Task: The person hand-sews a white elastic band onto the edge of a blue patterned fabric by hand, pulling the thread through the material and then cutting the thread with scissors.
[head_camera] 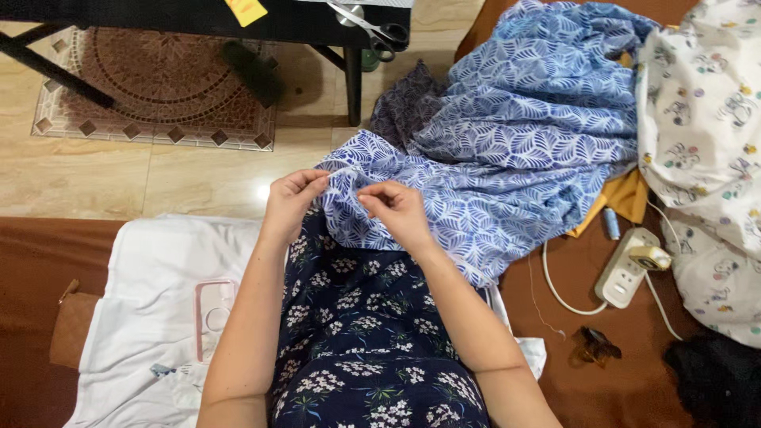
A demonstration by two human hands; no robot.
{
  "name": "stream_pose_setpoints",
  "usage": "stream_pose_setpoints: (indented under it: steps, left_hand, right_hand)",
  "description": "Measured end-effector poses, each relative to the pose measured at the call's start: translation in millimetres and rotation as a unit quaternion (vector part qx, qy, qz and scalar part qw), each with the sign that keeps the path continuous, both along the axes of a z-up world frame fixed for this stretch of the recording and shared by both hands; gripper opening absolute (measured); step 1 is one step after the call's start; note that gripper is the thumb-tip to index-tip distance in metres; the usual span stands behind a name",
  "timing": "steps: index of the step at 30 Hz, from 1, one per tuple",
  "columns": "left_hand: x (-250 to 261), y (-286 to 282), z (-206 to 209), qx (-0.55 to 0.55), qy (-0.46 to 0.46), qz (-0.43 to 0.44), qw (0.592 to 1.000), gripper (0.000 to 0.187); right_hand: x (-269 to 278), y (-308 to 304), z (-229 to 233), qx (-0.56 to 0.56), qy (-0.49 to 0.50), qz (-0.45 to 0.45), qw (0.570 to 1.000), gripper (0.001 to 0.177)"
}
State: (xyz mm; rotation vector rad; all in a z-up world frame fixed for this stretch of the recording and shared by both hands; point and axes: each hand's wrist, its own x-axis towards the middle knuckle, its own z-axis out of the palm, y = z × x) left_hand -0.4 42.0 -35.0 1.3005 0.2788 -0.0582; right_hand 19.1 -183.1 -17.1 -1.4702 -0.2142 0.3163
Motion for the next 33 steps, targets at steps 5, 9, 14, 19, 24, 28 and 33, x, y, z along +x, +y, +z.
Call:
stream_pose_setpoints:
  steps: [5, 9, 14, 19, 24, 28, 33]
  left_hand:
    - [-6, 1, 9, -0.037, 0.000, -0.010, 0.999, 0.022]
    - [-7, -1, 12, -0.048, -0.012, -0.013, 0.999, 0.021]
    - [-8, -3, 18, -0.034, -0.017, -0.013, 0.999, 0.020]
    - [-8, -3, 21, -0.013, -0.023, -0.013, 1.000, 0.020]
    - [-9, -4, 22, -0.001, -0.025, -0.016, 1.000, 0.020]
    - [-8, -5, 27, 0.014, -0.024, -0.007, 1.000, 0.019]
    - [-9, -6, 27, 0.003, -0.048, -0.025, 0.999, 0.019]
  right_hand:
    - [-4, 18, 5, -0.070, -0.047, 0.004, 0.996, 0.012]
    - [-3, 24, 10, -0.080, -0.042, 0.002, 0.996, 0.011]
    - [-4, 23, 15, -0.064, -0.028, 0.004, 0.998, 0.011]
    - [-5, 22, 17, -0.066, -0.015, 0.006, 0.998, 0.011]
    - [-5, 22, 13, -0.061, -0.010, 0.005, 0.998, 0.012]
    - [-6, 20, 12, -0.053, 0.003, 0.005, 0.999, 0.012]
    - [-6, 19, 11, -0.057, 0.016, 0.003, 0.998, 0.014]
